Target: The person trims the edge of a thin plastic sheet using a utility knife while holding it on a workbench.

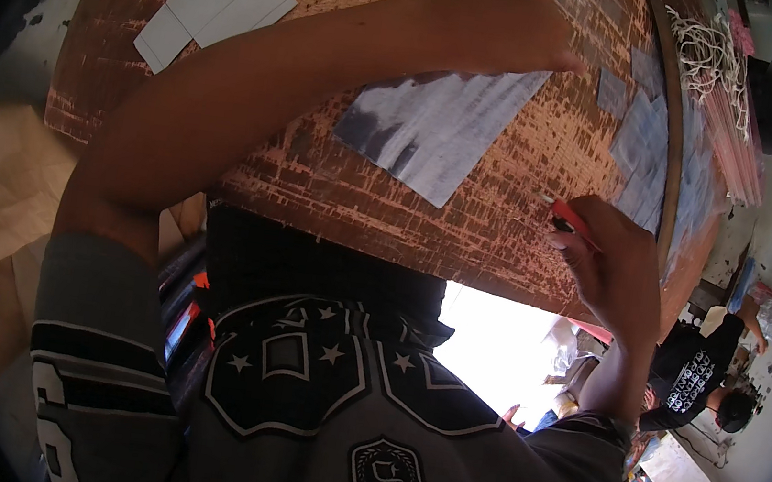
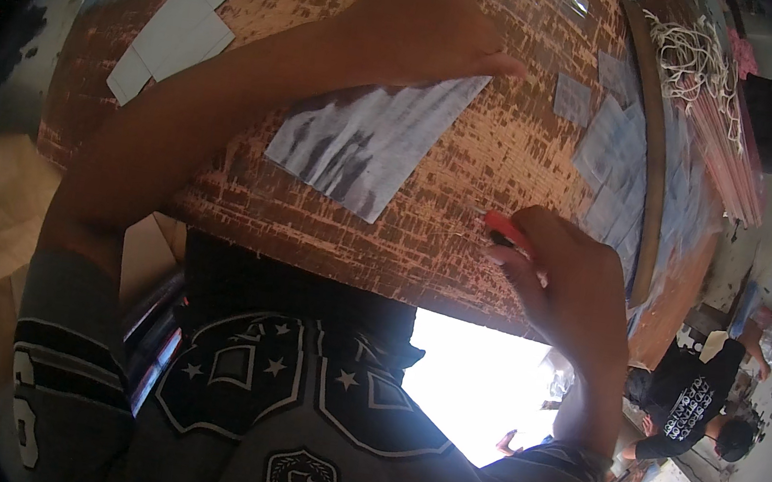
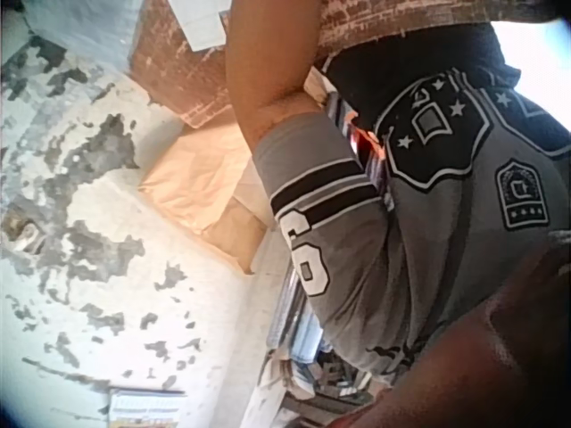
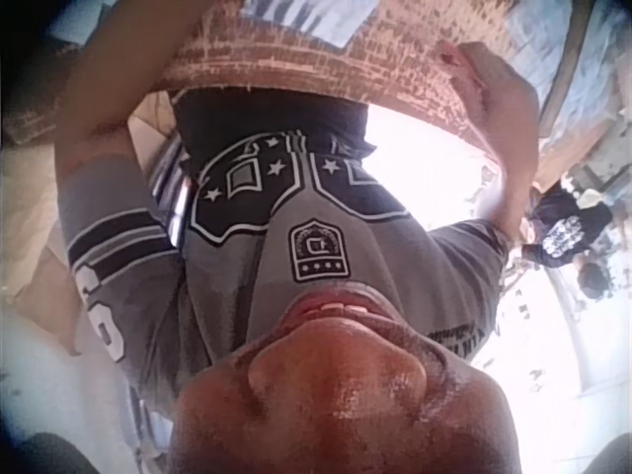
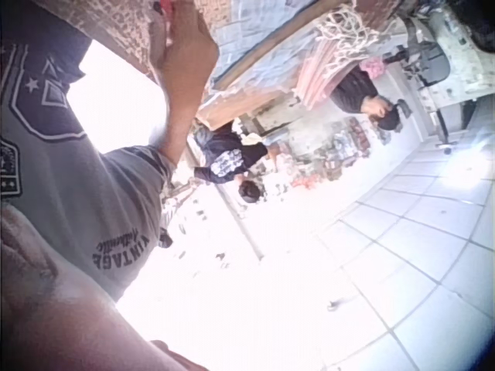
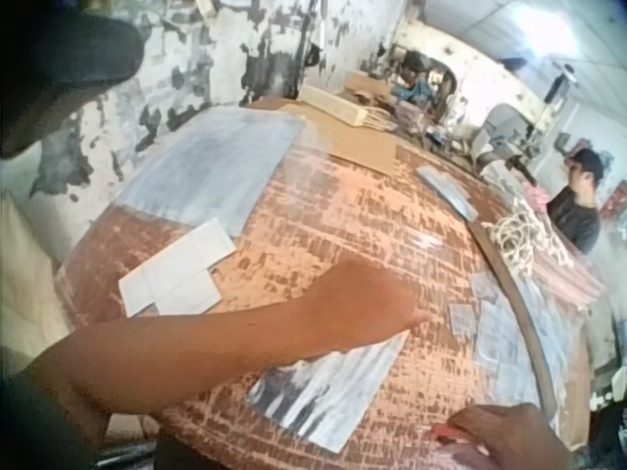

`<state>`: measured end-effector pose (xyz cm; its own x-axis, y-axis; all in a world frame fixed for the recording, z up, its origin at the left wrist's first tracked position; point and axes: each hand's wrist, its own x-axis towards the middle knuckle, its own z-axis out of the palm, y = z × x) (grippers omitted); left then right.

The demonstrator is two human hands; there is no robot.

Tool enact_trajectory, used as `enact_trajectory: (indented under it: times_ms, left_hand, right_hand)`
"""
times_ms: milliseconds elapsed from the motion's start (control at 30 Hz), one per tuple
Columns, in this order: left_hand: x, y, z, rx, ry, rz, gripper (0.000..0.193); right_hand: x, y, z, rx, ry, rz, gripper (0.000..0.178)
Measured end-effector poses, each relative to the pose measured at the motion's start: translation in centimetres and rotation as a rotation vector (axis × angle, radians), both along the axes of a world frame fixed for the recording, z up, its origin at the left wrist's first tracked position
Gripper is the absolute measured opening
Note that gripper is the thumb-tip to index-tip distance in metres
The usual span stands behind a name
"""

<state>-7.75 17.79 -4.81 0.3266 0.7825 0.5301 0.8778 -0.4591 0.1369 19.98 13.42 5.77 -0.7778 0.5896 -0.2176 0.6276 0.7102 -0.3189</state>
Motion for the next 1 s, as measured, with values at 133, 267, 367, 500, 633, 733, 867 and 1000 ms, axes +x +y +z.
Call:
enact_trajectory:
  times_ms: [133, 267, 367, 500, 633, 733, 867, 1000]
  left_hand:
    - [0.2, -0.2, 0.9, -0.224, -0.002, 0.001, 0.067]
    - [0.2, -0.3, 0.8, -0.138, 0.016, -0.002, 0.067]
    - [0.1, 0.0, -0.1, 0.041, 0.014, 0.016, 0.068]
    - [0.4, -0.6, 0.8, -0.238, -0.101, 0.020, 0.069]
    - [0.4, -0.8, 1.6, -0.328, -0.019, 0.045, 0.063]
    - [0.4, -0.9, 1.7, -0.304, -0.012, 0.055, 0.064]
    - [0.4, -0.6, 1.3, -0.245, 0.034, 0.069, 0.066]
    - [0.6, -0.3, 0.8, -0.155, 0.103, 0.098, 0.069]
  right_hand:
    - [2.7, 0.9, -3.1, 0.186, 0.173, -0.099, 0.030]
    - [4.7, 1.3, -5.7, 0.300, 0.282, -0.220, 0.033]
    - [5.4, 1.6, -6.5, 0.320, 0.328, -0.243, 0.037]
    - [4.9, 1.6, -6.8, 0.365, 0.359, -0.251, 0.046]
    - [3.9, 1.1, -6.0, 0.487, 0.325, -0.236, 0.055]
    - [2.6, 0.5, -5.5, 0.558, 0.314, -0.204, 0.055]
    - [0.9, -0.6, -4.9, 0.610, 0.349, -0.230, 0.056]
    - [-0.3, -1.7, -4.7, 0.590, 0.426, -0.259, 0.059]
